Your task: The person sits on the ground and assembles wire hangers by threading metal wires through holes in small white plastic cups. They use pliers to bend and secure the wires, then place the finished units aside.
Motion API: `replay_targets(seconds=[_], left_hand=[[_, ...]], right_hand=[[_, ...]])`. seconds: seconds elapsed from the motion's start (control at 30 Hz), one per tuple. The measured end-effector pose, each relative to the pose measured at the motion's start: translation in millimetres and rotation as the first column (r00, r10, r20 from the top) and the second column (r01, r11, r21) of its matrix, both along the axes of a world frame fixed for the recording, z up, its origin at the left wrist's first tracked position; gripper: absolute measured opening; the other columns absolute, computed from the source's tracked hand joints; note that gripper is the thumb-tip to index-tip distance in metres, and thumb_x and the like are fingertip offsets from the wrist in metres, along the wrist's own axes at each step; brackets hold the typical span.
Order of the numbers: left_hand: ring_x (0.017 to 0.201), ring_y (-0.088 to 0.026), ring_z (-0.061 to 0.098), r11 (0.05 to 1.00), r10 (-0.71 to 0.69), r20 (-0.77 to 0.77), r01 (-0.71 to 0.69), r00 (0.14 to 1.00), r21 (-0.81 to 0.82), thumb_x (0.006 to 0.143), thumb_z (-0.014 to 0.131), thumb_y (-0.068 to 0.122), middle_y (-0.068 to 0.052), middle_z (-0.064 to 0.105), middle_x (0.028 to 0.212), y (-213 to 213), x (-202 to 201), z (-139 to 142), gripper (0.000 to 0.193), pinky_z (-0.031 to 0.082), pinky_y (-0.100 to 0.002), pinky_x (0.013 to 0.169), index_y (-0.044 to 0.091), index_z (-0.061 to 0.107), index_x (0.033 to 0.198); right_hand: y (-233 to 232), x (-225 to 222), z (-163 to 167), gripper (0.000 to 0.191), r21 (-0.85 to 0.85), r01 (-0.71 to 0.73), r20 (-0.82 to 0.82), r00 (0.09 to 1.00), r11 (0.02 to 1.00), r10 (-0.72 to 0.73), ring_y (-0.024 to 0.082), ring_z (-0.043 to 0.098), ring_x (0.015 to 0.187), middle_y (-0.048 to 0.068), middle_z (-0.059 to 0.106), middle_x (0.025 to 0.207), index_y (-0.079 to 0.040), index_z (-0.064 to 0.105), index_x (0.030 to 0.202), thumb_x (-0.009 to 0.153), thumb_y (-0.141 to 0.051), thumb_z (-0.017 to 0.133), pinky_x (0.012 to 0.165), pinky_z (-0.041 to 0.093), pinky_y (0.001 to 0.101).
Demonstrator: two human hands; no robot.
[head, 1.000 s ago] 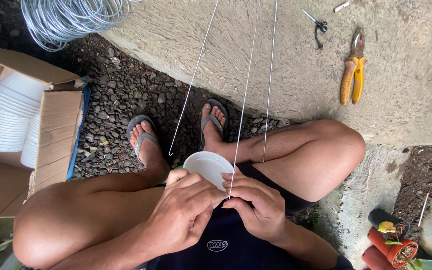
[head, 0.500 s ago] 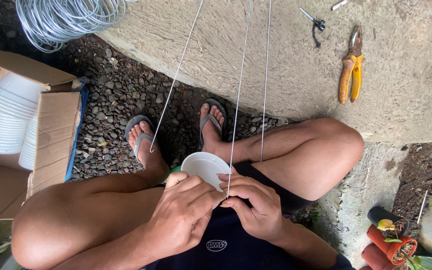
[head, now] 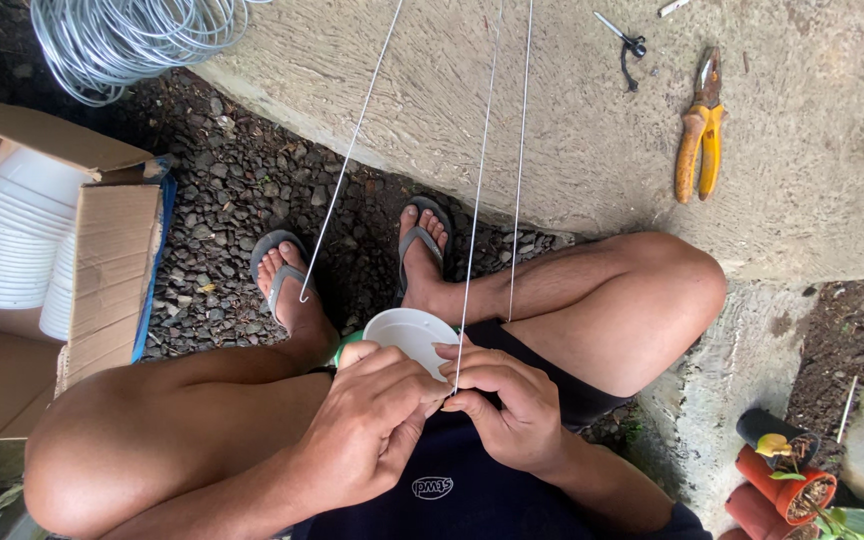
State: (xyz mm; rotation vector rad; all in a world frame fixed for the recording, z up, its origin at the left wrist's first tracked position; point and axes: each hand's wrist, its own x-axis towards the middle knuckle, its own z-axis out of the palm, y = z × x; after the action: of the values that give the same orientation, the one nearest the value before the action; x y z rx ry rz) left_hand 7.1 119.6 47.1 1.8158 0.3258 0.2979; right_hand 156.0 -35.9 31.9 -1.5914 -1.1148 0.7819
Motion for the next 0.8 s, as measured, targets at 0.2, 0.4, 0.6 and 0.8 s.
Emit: replay_targets(seconds=[0.2,0.4,0.6,0.8], left_hand=[[0.086,-0.018,0.063,0.995,-0.071,-0.031,0.069,0.997,-0.071,0.085,0.073,0.000,0.001,0.067,0.089,15.6,-2.9,5.9,0.023,0.039,-0.039,0.087,0.011,0.067,0.104],[0.093,-0.020,0.062,0.967,-0.115,-0.056,0.099,0.992,-0.233,0.088,0.071,0.001,-0.002,0.068,0.096,24.5,-2.1,6.3,0.022,0.038,-0.039,0.087,0.010,0.065,0.107],[0.095,-0.019,0.063,0.951,-0.071,-0.011,0.064,0.997,-0.302,0.084,0.079,0.010,-0.001,0.070,0.102,22.6,-7.5,2.2,0.025,0.040,-0.035,0.088,0.011,0.067,0.106],[0.088,-0.017,0.061,0.930,-0.093,-0.101,0.050,0.991,-0.364,0.085,0.083,0.015,-0.001,0.065,0.091,17.6,-10.5,-5.6,0.022,0.039,-0.034,0.088,0.012,0.068,0.101]], right_hand=[[1.9,10.4,11.1,0.046,-0.123,0.024,-0.013,1.000,0.992,-0.025,0.029,0.075,0.113,0.014,0.072,0.121,0.001,0.064,0.115,0.083,-0.023,0.087,0.094,0.062,0.0404],[23.7,34.1,23.6,0.060,-0.024,-0.204,0.457,0.868,0.979,0.192,0.033,0.058,0.122,0.014,0.055,0.132,-0.011,0.065,0.120,0.070,-0.035,0.089,0.098,0.053,0.0447],[25.8,46.0,11.2,0.064,-0.014,-0.230,0.091,0.969,0.973,0.231,0.024,0.063,0.123,0.015,0.045,0.139,-0.002,0.052,0.122,0.090,-0.044,0.088,0.106,0.055,0.0387],[15.0,40.9,4.4,0.047,-0.047,-0.307,-0.101,0.948,0.950,0.302,0.023,0.070,0.106,0.004,0.066,0.111,-0.008,0.060,0.109,0.083,-0.037,0.087,0.111,0.052,0.0435]])
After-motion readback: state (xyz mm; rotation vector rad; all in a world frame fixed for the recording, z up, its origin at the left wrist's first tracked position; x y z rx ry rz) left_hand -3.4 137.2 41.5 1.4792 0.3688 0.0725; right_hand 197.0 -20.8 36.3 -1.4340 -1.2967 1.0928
